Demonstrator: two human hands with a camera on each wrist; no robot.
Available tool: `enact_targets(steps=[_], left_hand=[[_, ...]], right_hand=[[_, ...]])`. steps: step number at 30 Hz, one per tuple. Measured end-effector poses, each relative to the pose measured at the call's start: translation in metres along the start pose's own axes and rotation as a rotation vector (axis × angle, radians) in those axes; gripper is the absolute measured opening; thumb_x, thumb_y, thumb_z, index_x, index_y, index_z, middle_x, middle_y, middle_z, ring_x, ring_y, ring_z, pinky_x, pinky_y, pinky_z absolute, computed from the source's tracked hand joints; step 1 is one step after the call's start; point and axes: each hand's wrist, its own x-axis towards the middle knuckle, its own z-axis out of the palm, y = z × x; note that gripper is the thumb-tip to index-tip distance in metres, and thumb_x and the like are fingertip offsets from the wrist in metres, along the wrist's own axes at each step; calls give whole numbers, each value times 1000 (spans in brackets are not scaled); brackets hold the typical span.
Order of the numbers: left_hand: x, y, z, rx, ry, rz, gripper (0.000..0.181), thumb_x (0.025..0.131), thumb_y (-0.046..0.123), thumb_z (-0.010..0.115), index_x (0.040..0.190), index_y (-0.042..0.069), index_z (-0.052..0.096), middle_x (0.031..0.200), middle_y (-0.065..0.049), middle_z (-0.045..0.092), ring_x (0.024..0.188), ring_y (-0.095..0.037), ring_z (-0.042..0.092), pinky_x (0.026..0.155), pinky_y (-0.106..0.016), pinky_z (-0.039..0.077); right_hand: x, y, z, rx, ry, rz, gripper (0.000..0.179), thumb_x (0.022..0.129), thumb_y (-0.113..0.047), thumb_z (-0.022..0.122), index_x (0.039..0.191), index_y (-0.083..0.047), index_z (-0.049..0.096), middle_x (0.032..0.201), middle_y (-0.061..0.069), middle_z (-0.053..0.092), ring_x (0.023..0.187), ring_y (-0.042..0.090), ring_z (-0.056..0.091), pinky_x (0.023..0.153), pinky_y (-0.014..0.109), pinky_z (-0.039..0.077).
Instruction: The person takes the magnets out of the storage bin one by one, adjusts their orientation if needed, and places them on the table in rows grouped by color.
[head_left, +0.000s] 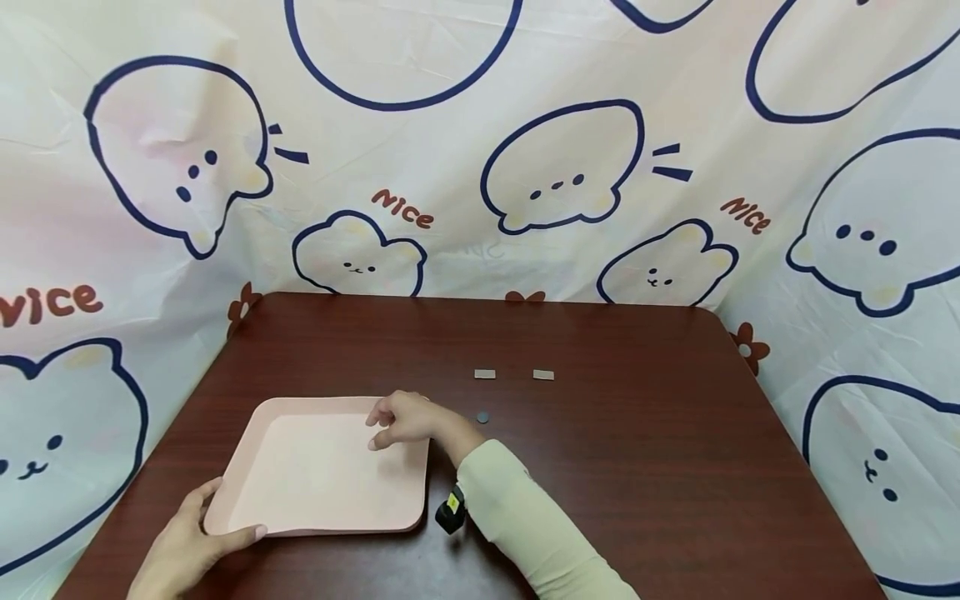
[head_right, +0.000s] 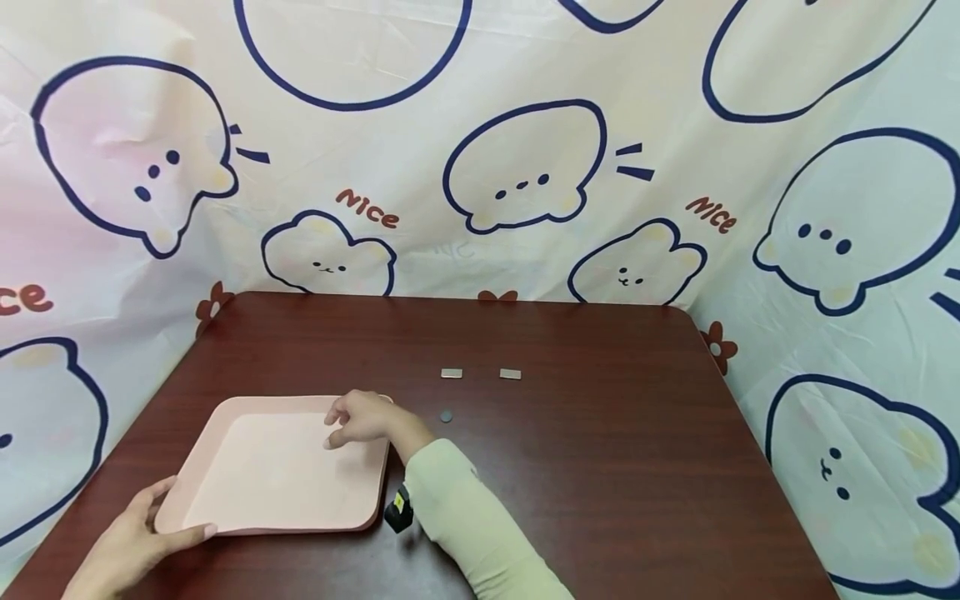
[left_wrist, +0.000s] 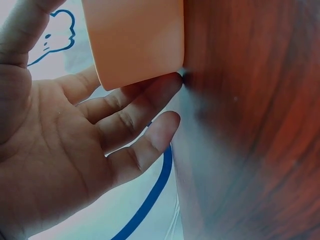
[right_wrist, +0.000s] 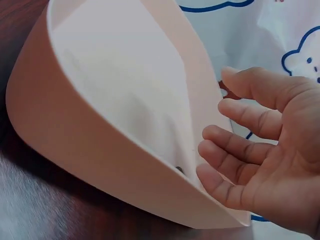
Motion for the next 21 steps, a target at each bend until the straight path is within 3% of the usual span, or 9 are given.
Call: enact_targets(steps=[3, 9, 13, 21], left_hand=[[0, 1, 1, -1, -1, -12, 118, 73, 52, 73, 141, -13, 2, 137, -41, 16, 121, -49, 24, 93, -62, 26], [-1, 2, 3, -8, -6, -36, 120, 72, 52, 74, 141, -13, 1, 137, -41, 15, 120, -49, 25, 93, -62, 26], [-2, 2, 2, -10, -3, -41, 120, 72, 52, 74, 141, -13, 1, 137, -41, 15, 120, -49, 25, 93, -62, 26], [-1, 0, 1, -6, 4, -23, 118, 73, 52, 74, 141, -13, 2, 137, -41, 16, 120, -49, 25, 93, -62, 26]], right_hand=[[4, 0, 4, -50, -20, 58, 26, 79, -27, 74, 102, -16, 68, 88, -11, 59, 80, 2, 52, 69, 18, 42], [13, 5, 14, -16, -27, 105, 17, 79, -25, 74, 92, -17, 67, 84, -13, 57, 77, 3, 51, 68, 17, 40], [17, 3, 20, 92, -19, 109, 14, 80, -22, 74, 90, -17, 67, 85, -11, 58, 77, 5, 52, 67, 19, 43], [32, 1, 39, 339, 0, 20, 18, 80, -10, 73, 96, -5, 66, 77, -5, 60, 70, 5, 52, 62, 19, 44]])
